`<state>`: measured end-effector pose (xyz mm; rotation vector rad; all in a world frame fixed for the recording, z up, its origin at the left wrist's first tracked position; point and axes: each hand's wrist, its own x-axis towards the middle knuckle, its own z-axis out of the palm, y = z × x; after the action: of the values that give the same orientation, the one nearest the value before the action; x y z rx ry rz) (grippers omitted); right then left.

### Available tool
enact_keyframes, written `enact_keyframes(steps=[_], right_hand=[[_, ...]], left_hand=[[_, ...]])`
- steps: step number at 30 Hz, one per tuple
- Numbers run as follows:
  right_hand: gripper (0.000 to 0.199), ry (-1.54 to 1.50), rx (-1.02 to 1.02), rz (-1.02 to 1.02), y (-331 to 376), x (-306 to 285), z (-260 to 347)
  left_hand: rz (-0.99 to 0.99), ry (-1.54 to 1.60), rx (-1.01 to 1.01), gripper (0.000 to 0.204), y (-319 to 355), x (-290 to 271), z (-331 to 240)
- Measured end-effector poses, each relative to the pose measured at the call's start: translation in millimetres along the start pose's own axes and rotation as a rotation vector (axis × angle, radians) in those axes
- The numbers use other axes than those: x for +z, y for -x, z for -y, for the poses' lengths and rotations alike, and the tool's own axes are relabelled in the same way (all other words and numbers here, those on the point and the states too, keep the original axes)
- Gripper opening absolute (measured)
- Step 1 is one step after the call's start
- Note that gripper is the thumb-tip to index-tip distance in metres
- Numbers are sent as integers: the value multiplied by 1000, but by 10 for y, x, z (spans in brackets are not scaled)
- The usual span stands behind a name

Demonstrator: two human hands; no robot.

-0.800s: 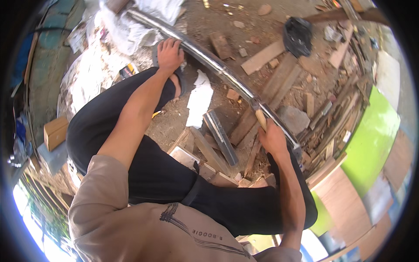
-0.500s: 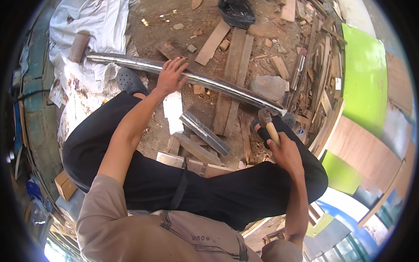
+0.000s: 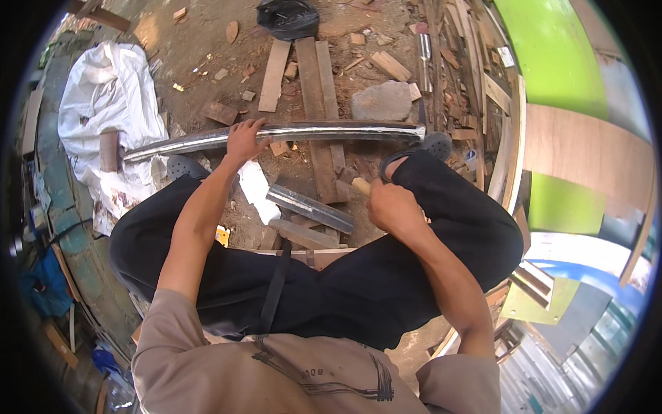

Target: The person sits on the ground and uses a hammer to repeatedly strike a long, curved metal bar resting on wooden supports. The person adjusts the bar's position and flips it over to work on different sections.

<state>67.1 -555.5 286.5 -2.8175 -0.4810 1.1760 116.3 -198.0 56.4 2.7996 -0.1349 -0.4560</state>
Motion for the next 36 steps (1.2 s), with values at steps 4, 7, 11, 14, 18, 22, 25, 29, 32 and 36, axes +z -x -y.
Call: enact_keyframes(steps=[4,7,11,14,18,22,25,29,32,36], right_hand=[[31,73,-63,48,34,227,0],[27,94,-101,68,62,310,-3],[23,63,-108,73,87,342,-28],[23,55,-111,57,62,427,-93],[23,71,-58,70,27,443,-122],[25,100,-15,84,-22,471,-170],[25,88,-14,71,-11,500,-203],[23,75,-24,97,4,409,-174],[22,57,-9,86,24,433,-197],[21,98,-43,54,23,515,-232]], left_hand=[[3,-100,18,61,-14,-43,11],[-71,-209,60,62,-26,-38,-242],[-31,-183,182,74,-158,46,-506],[-32,-236,247,88,-242,94,-762],[104,-211,158,76,-391,166,-959],[123,-206,188,67,-435,172,-947],[127,-199,226,64,-414,122,-947],[128,-233,305,65,-475,138,-768],[213,-133,355,68,-523,6,-770],[309,-88,339,68,-547,-105,-788]])
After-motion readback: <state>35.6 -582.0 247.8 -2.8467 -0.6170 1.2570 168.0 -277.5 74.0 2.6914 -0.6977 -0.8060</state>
